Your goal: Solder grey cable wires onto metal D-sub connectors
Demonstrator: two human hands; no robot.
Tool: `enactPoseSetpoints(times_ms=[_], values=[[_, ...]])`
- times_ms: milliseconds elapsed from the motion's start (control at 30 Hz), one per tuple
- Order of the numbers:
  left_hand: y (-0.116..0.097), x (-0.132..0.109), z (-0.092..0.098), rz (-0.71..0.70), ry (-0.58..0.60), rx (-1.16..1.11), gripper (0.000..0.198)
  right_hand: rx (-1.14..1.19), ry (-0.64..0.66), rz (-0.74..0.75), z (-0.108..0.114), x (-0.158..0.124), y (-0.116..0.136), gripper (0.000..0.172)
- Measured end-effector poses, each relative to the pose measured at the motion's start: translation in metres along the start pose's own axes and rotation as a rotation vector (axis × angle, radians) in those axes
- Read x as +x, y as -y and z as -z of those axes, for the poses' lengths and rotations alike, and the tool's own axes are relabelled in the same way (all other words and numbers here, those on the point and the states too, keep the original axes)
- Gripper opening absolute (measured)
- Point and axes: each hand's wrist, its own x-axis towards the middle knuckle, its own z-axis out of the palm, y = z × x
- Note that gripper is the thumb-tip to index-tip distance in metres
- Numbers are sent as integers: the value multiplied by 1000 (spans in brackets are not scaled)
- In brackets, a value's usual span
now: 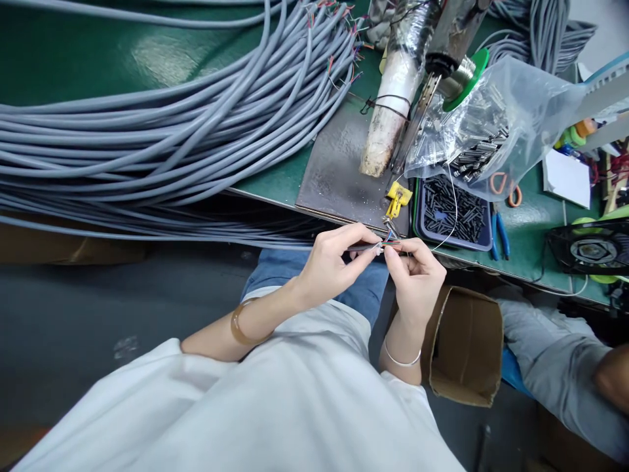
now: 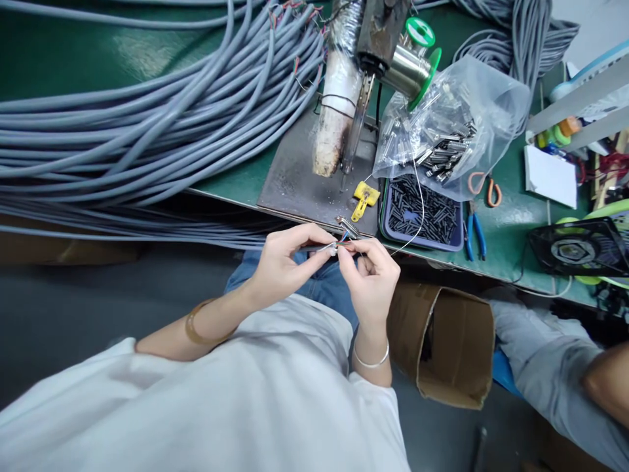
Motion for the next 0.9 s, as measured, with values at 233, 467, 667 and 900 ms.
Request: enactPoseSetpoints(times_ms=[233, 467, 667, 900], values=[[1, 2, -1, -230, 12, 166, 9, 59, -19, -28, 1, 1, -11, 13], [5, 1, -5, -361, -9, 270, 9, 107, -48, -62, 4, 2, -11, 11], [4, 0, -6, -286, -47, 203, 9, 105, -35, -115, 4, 2, -16, 20], [3, -3, -7, -264, -32, 206, 8, 194, -18, -173, 3, 4, -17, 23]])
